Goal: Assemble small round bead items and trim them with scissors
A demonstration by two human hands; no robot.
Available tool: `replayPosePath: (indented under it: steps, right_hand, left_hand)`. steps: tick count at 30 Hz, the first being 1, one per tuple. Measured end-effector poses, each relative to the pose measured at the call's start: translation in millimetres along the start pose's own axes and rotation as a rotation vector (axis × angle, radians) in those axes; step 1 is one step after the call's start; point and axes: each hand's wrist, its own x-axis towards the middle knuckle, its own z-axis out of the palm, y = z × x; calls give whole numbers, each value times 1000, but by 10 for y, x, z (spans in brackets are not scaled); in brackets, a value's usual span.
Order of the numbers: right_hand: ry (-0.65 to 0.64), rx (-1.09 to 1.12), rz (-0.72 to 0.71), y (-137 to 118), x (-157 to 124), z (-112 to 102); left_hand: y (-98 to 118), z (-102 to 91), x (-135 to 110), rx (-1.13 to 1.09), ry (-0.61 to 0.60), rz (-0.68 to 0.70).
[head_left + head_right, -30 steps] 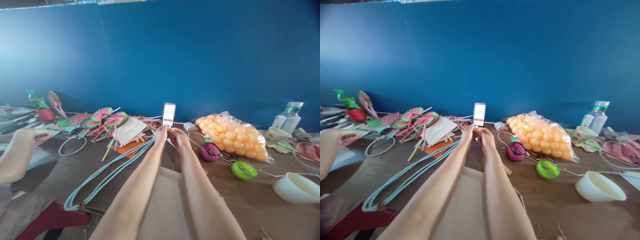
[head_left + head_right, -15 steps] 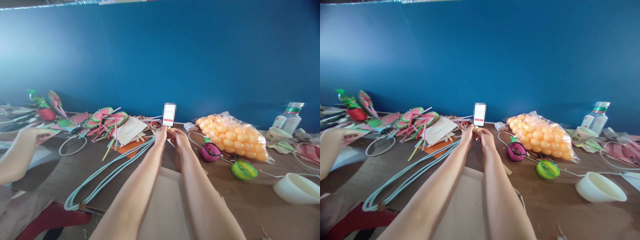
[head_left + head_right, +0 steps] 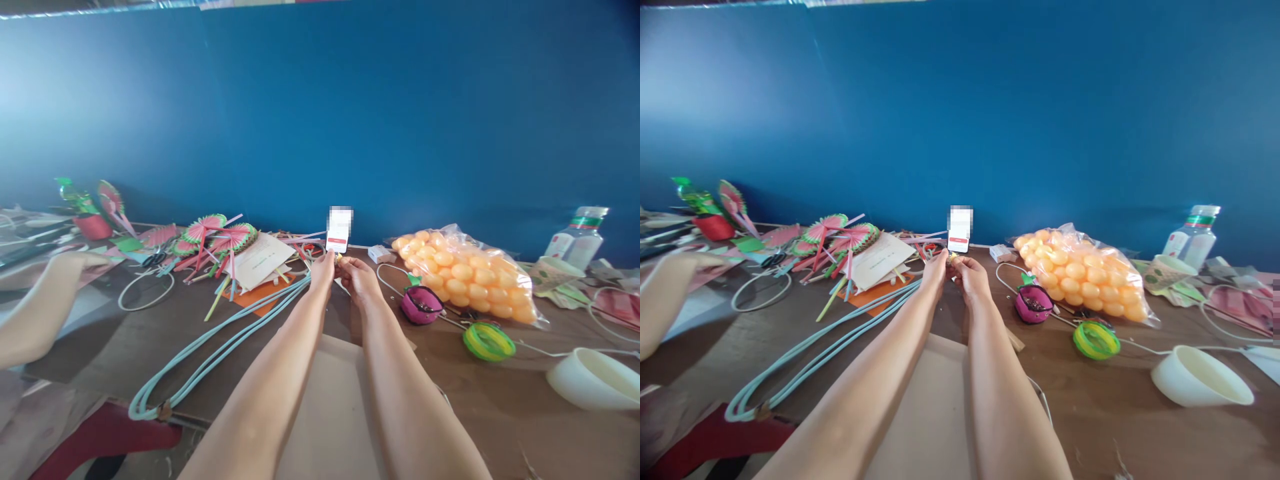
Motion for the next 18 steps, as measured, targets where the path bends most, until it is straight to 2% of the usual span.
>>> replayPosePath:
  steps: [7, 18]
  right_hand:
    - [-4, 22, 11, -25, -21, 13]
    - [-11, 31, -3, -33, -45, 24]
  left_hand:
    - [11, -11, -17, 68, 5, 37]
    - [97, -44, -124, 388, 52, 149]
